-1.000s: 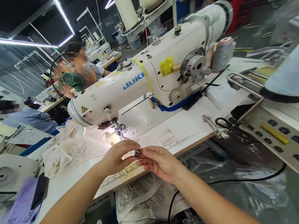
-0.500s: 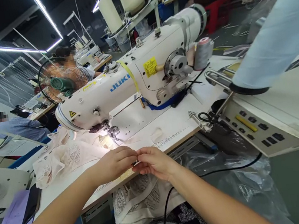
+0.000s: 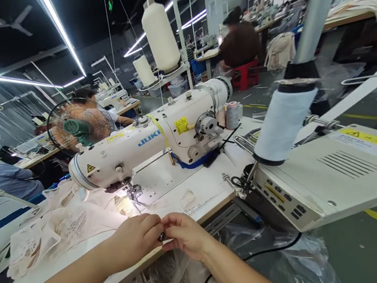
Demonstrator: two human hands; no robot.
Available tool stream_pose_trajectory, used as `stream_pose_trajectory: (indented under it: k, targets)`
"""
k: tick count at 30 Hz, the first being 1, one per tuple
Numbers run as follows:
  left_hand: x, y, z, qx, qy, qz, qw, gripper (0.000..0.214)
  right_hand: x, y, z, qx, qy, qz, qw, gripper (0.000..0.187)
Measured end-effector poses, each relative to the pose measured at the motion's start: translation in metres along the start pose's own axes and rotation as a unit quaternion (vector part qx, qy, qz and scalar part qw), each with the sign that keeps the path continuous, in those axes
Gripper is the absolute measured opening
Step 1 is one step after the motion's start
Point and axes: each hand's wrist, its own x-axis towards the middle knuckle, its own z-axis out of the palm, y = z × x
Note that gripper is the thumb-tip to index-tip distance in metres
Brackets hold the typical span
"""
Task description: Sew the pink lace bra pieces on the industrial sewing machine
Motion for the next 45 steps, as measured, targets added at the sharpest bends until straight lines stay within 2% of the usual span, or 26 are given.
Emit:
stream_pose_trajectory:
  k: [4, 8, 10, 12, 13, 14, 16, 18, 19, 21, 23, 24, 26, 28, 29, 31, 33, 36, 39, 41, 45]
  targets:
    - [0.011, -0.010, -0.001, -0.043, -0.027, -0.113, 0.992, 0.020, -0.002, -0.006, -0.010, -0.043, 0.069, -0.071, 0.994, 0.035]
    - [0.036, -0.032, 0.015, -0.062, -0.088, -0.271, 0.957, 0.023, -0.007, -0.018, -0.027, -0.135, 0.122, -0.139, 0.973, 0.038]
    - [0.047, -0.043, 0.029, -0.083, -0.116, -0.300, 0.943, 0.023, -0.011, -0.026, -0.033, -0.183, 0.127, -0.160, 0.962, 0.036]
    - [0.054, -0.050, 0.039, -0.112, -0.119, -0.302, 0.939, 0.024, -0.016, -0.036, -0.036, -0.281, 0.126, -0.199, 0.930, 0.030]
    - [0.055, -0.052, 0.041, -0.127, -0.112, -0.302, 0.938, 0.024, -0.018, -0.042, -0.036, -0.348, 0.123, -0.230, 0.900, 0.026]
    - [0.055, -0.053, 0.039, -0.141, -0.099, -0.302, 0.938, 0.023, -0.019, -0.048, -0.035, -0.422, 0.119, -0.267, 0.858, 0.023]
    - [0.053, -0.051, 0.029, -0.163, -0.060, -0.298, 0.939, 0.022, -0.019, -0.061, -0.031, -0.552, 0.110, -0.343, 0.752, 0.021]
    - [0.052, -0.047, 0.013, -0.232, -0.008, -0.287, 0.929, 0.025, -0.015, -0.074, -0.023, -0.629, 0.100, -0.411, 0.652, 0.022]
    - [0.051, -0.046, 0.003, -0.303, 0.023, -0.277, 0.912, 0.027, -0.011, -0.080, -0.018, -0.656, 0.098, -0.445, 0.602, 0.023]
    - [0.052, -0.046, -0.015, -0.470, 0.093, -0.253, 0.840, 0.028, -0.002, -0.092, -0.004, -0.686, 0.097, -0.505, 0.515, 0.023]
    - [0.054, -0.053, -0.032, -0.581, 0.160, -0.242, 0.761, 0.025, 0.008, -0.104, 0.012, -0.692, 0.102, -0.544, 0.463, 0.020]
    - [0.054, -0.059, -0.040, -0.594, 0.184, -0.244, 0.744, 0.022, 0.013, -0.113, 0.020, -0.690, 0.103, -0.556, 0.451, 0.020]
    - [0.053, -0.075, -0.059, -0.577, 0.227, -0.256, 0.742, 0.018, 0.023, -0.136, 0.034, -0.692, 0.079, -0.561, 0.447, 0.023]
    - [0.050, -0.094, -0.081, -0.527, 0.269, -0.266, 0.761, 0.017, 0.035, -0.169, 0.044, -0.709, 0.068, -0.535, 0.455, 0.028]
    - [0.049, -0.103, -0.092, -0.490, 0.291, -0.272, 0.776, 0.017, 0.043, -0.186, 0.047, -0.721, 0.081, -0.510, 0.462, 0.029]
    - [0.048, -0.120, -0.114, -0.398, 0.327, -0.286, 0.808, 0.015, 0.060, -0.220, 0.051, -0.737, 0.145, -0.456, 0.476, 0.025]
    - [0.050, -0.132, -0.131, -0.306, 0.343, -0.300, 0.835, 0.012, 0.079, -0.243, 0.053, -0.743, 0.179, -0.421, 0.488, 0.020]
    - [0.058, -0.143, -0.142, -0.231, 0.329, -0.326, 0.856, 0.011, 0.103, -0.253, 0.054, -0.746, 0.181, -0.386, 0.511, 0.009]
    - [0.070, -0.150, -0.141, -0.217, 0.304, -0.337, 0.864, 0.014, 0.115, -0.246, 0.051, -0.725, 0.189, -0.383, 0.541, 0.004]
    - [0.080, -0.154, -0.137, -0.216, 0.292, -0.338, 0.868, 0.015, 0.119, -0.243, 0.048, -0.690, 0.213, -0.399, 0.565, 0.009]
    - [0.105, -0.164, -0.128, -0.225, 0.257, -0.360, 0.868, 0.018, 0.128, -0.247, 0.036, -0.571, 0.293, -0.439, 0.629, 0.029]
